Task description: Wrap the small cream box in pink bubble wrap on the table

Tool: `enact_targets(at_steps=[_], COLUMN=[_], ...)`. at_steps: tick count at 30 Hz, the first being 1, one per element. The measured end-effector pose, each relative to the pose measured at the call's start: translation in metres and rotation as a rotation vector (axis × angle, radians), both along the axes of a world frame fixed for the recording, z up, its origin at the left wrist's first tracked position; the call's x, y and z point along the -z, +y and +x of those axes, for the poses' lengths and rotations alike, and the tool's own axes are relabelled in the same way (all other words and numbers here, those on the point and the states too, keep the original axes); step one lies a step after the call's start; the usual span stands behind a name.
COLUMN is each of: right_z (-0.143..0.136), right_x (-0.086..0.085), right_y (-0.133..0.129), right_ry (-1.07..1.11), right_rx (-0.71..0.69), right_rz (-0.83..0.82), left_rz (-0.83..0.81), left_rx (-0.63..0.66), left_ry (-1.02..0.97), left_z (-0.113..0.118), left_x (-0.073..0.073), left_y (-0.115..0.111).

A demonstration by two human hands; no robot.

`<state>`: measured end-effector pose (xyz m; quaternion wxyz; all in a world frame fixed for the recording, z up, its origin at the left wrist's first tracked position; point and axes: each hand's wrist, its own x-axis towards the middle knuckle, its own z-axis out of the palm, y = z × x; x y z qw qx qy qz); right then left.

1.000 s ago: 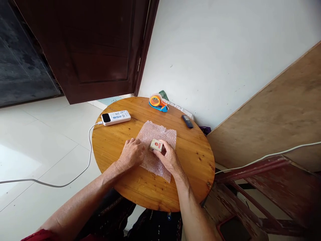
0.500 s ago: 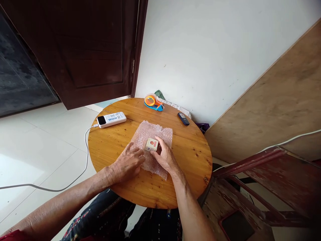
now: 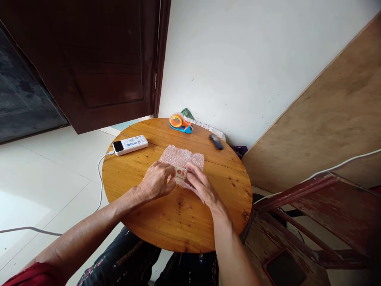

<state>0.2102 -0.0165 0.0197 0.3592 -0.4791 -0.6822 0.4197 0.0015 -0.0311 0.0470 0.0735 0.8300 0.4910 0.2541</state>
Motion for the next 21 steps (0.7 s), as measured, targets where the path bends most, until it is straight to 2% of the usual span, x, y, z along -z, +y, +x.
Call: enact_targets(at_steps=[2,4,6,8,10,15,21], right_z=[0.007,0.008,0.004,-0.001,-0.005,-0.004,-0.006], right_x=[-0.014,-0.026,-0.032,-0.031,-0.025,-0.014,-0.016], right_y=[-0.003,-0.004,-0.002,0.005,0.015,0.031,0.025], right_ry=[0.011,-0.087,-0.228,-0.306,-0.294,-0.258,-0.224], right_rx=[-0.042,-0.072,-0.016,0.064,0.104,0.07,0.063], right_rz=[-0.036,-0.001,0.069,0.124,0.144,0.136,0.108], left_rz=[-0.063,-0.107,-0.147,-0.199,-0.262,-0.318,-0.394], left_rx=[-0.045,-0.066,-0.077,-0.082,-0.062,0.029,0.064], left_ry=[0.026,0.046,0.05,0.039,0.02,-0.073,-0.259], left_z=[0.003,0.005,0.006,0.007,0.006,0.004,0.008], left_x=[-0.007,-0.013,-0.017,-0.019,-0.019,-0.006,0.008], left_y=[0.011,0.021,0.031,0.038,0.043,0.052,0.056])
